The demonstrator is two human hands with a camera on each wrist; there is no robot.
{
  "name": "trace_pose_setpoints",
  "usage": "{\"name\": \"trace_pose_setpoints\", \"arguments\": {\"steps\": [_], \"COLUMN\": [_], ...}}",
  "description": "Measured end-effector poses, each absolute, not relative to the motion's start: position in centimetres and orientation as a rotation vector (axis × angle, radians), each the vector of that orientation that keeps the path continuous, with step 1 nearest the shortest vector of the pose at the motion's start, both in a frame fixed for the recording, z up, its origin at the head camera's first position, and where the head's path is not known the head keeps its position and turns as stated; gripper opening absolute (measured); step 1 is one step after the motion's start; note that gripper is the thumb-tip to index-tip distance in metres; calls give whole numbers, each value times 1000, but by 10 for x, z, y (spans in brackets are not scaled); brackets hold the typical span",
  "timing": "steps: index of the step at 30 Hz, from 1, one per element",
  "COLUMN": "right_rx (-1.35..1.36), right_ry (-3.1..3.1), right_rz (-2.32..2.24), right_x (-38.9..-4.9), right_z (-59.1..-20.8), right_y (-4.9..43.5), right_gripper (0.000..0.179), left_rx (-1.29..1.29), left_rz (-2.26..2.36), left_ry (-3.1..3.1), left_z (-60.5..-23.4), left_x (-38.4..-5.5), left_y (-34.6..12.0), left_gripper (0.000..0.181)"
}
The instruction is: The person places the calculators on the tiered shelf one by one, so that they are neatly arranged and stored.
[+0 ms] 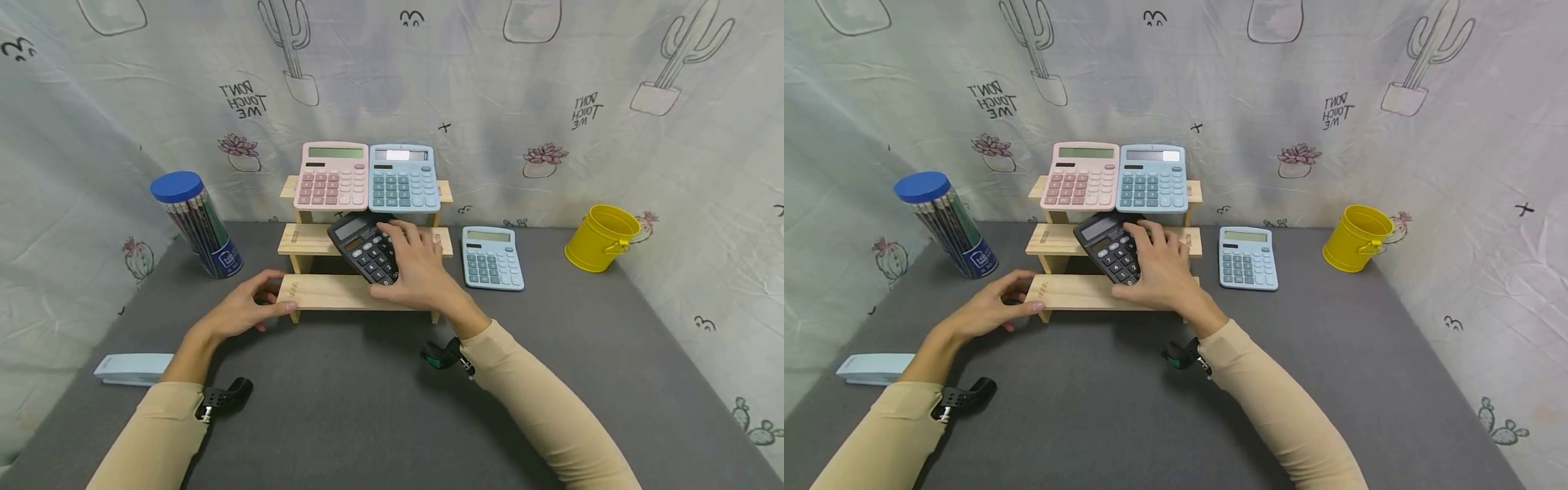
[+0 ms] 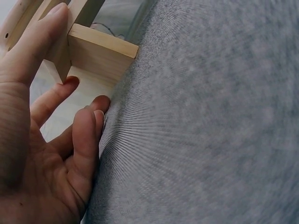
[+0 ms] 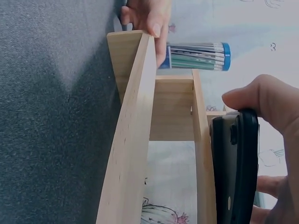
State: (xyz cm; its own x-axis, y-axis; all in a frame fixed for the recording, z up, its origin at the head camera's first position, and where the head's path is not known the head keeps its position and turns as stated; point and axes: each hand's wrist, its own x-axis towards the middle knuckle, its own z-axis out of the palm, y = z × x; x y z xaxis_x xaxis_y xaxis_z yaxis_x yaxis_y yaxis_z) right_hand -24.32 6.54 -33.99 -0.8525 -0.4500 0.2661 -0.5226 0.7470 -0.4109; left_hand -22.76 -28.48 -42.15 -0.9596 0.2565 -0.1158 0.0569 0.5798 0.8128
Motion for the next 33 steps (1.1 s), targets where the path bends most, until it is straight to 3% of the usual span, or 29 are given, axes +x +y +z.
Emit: {"name": "trace_pose_setpoints", "arguments": {"steps": [15, 21, 27, 33], "right_rx": [705, 864, 1086, 1003], "right_ry": [-2839, -2910, -2912, -2888], "right_rz": [685, 715, 788, 781], "right_x": [-247, -246, -251, -254], "right_z": [-343, -337, -333, -336], "right_y": [36, 44, 57, 45], "right_gripper": [100, 103, 90, 94], "left_rx": [264, 270, 272, 261], "left_rz": [1287, 1333, 1346, 1351], "left_ry": [2599, 2574, 2576, 2570], "left_z": [-421, -421, -420, -422], "left_x": [-228, -229, -228, -226], "left_y": [-284, -281, -283, -283], "left_gripper": [77, 76, 74, 73]}}
